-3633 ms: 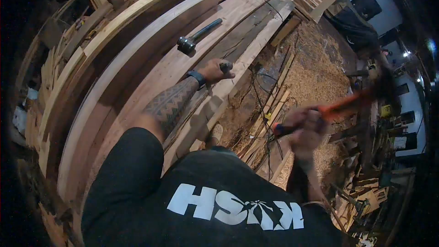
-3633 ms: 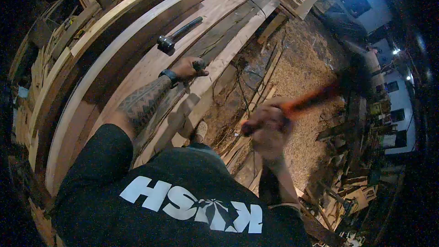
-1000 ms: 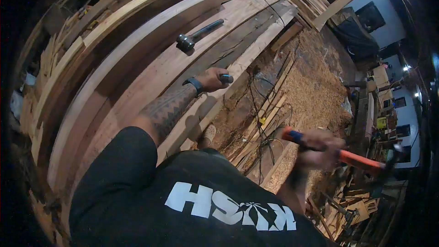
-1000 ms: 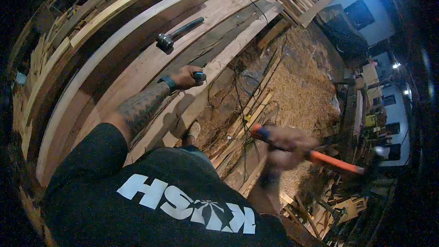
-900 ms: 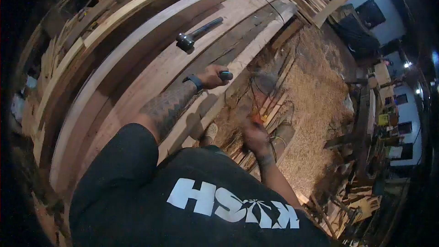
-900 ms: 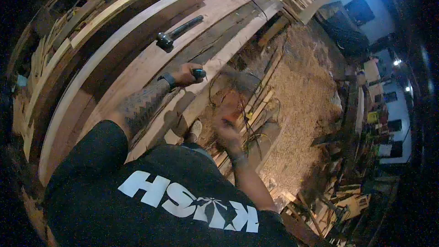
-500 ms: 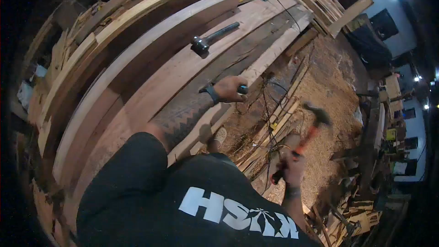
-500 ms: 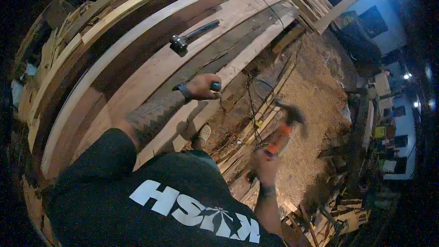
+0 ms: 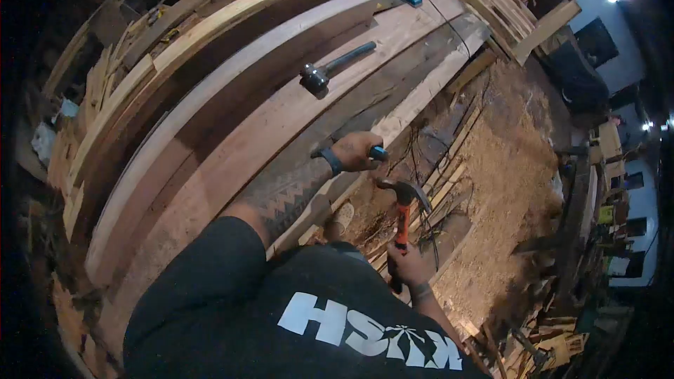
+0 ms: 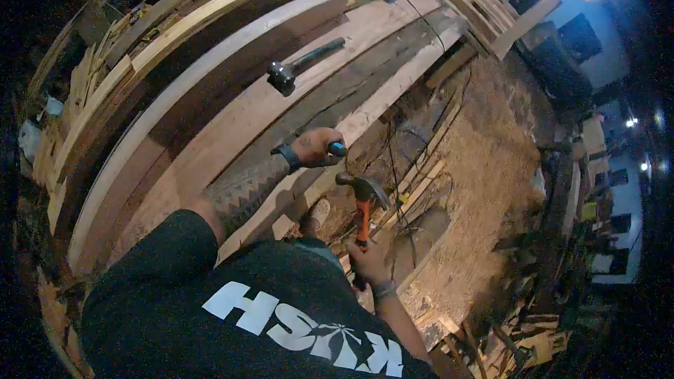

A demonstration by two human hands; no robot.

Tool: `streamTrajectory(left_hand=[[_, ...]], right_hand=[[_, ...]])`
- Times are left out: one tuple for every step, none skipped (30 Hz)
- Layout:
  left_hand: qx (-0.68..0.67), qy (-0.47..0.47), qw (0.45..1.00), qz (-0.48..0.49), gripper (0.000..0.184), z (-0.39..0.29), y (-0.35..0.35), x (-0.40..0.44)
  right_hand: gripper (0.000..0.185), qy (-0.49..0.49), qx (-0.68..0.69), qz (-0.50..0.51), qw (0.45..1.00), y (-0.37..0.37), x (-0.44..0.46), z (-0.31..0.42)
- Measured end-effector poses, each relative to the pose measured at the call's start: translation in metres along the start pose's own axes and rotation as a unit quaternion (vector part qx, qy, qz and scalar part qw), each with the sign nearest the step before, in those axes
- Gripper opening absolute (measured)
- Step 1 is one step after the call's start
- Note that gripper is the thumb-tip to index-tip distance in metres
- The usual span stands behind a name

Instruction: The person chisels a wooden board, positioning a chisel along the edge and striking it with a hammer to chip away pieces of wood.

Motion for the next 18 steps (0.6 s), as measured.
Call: streamTrajectory(left_hand=[[0.001,-0.019,1.000,0.022,0.028,-0.009,-0.003,0.001],[0.004,-0.034,0.998,0.044,0.031,-0.019,-0.008,0.010],[0.024,-0.115,0.980,0.158,0.040,-0.042,-0.019,0.022],[-0.025,-0.081,0.982,0.168,0.041,-0.048,-0.015,0.035],[-0.075,-0.052,0.980,0.178,0.043,-0.052,-0.008,0.046],[-0.124,-0.025,0.974,0.186,0.045,-0.056,0.001,0.056],[-0.041,0.053,0.980,0.189,0.048,-0.063,0.008,0.063],[-0.019,0.021,0.973,0.228,0.047,-0.058,0.017,0.063],[0.005,-0.010,0.964,0.265,0.047,-0.053,0.024,0.063],[0.028,-0.042,0.953,0.300,0.048,-0.048,0.031,0.062],[0.023,-0.041,0.953,0.300,0.046,-0.047,0.036,0.061],[0.019,-0.042,0.954,0.298,0.045,-0.046,0.039,0.060],[0.016,-0.043,0.954,0.296,0.044,-0.045,0.042,0.059],[0.012,-0.044,0.955,0.294,0.043,-0.044,0.045,0.059],[0.004,-0.033,0.957,0.288,0.039,-0.045,0.047,0.060],[0.014,-0.031,0.962,0.271,0.038,-0.046,0.047,0.060],[0.023,-0.029,0.966,0.256,0.038,-0.047,0.046,0.059],[0.033,-0.025,0.970,0.241,0.037,-0.049,0.044,0.059]], right_hand=[[0.032,0.070,0.006,0.021,0.997,-0.006,-0.015,0.015],[0.032,0.058,-0.006,0.008,0.998,-0.012,-0.013,-0.017],[0.032,0.043,-0.016,-0.007,0.999,-0.017,-0.005,-0.070],[0.032,0.032,-0.026,-0.020,0.999,-0.021,0.001,-0.111],[0.049,0.093,-0.062,-0.001,0.994,-0.027,-0.001,-0.139],[0.049,0.107,-0.101,-0.011,0.989,-0.031,0.000,-0.176],[0.048,0.118,-0.139,-0.018,0.983,-0.030,0.001,-0.219],[0.048,0.161,-0.141,-0.020,0.977,-0.029,-0.006,-0.229],[0.048,0.203,-0.144,-0.022,0.968,-0.028,-0.014,-0.237],[0.047,0.245,-0.146,-0.023,0.958,-0.027,-0.022,-0.247],[0.046,0.263,-0.138,-0.018,0.955,-0.028,-0.037,-0.254],[0.044,0.280,-0.132,-0.012,0.951,-0.028,-0.049,-0.266],[0.048,0.305,-0.158,0.000,0.939,-0.028,-0.060,-0.280],[0.052,0.330,-0.185,0.012,0.926,-0.031,-0.074,-0.298],[0.056,0.355,-0.212,0.024,0.910,-0.036,-0.087,-0.312],[0.057,0.341,-0.223,0.059,0.912,-0.042,-0.094,-0.335],[0.059,0.327,-0.231,0.093,0.911,-0.046,-0.100,-0.362],[0.060,0.313,-0.239,0.126,0.911,-0.042,-0.103,-0.375]])
Point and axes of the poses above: each hand's wrist, its own x-axis towards the middle knuckle, its own y-axis out of the palm, z = x × y, the point moved 6 cm from there along x, towards the middle knuckle, and after that the axes turned 3 degrees about -z, right-handed, at the moved point
